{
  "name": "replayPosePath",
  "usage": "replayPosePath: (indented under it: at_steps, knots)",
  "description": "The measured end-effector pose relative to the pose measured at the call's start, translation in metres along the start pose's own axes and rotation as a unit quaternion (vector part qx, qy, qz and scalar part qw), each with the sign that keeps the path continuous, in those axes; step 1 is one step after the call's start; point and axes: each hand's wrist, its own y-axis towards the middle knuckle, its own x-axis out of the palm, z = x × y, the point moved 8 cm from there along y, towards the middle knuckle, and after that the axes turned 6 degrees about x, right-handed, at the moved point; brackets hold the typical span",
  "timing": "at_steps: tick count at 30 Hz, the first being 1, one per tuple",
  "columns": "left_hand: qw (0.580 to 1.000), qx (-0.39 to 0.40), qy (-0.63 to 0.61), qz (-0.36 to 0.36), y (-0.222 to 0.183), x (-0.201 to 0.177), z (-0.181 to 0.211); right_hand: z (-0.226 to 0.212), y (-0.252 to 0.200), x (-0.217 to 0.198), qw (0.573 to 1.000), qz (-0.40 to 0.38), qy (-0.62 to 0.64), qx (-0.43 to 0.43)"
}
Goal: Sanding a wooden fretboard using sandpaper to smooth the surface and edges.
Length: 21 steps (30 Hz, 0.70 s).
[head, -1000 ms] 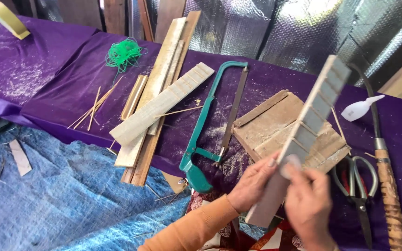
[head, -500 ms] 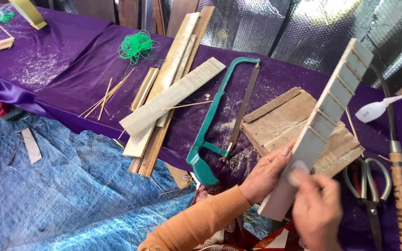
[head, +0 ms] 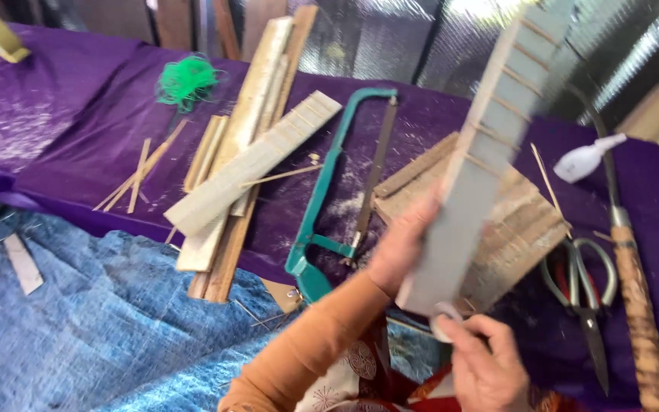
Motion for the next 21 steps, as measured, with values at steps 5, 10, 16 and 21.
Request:
replayPosePath:
  at_steps: [5,10,16,21]
  knots:
    - [0.995,0.086,-0.044,0.015,-0.006,0.0,0.075,0.06,-0.014,-0.043,0.984,0.126,-0.034,0.123]
    - [0.983,0.168,-0.048,0.054,-0.026,-0.033,0.115,0.077,-0.021,-0.062,0.962,0.148,-0.025,0.229]
    - [0.972,0.209,-0.076,0.071,-0.053,-0.043,0.118,0.098,-0.016,-0.065,0.971,0.175,0.011,0.164]
    - [0.98,0.058,-0.189,-0.032,-0.052,-0.003,0.058,0.037,0.05,-0.066,0.976,0.111,0.121,0.142]
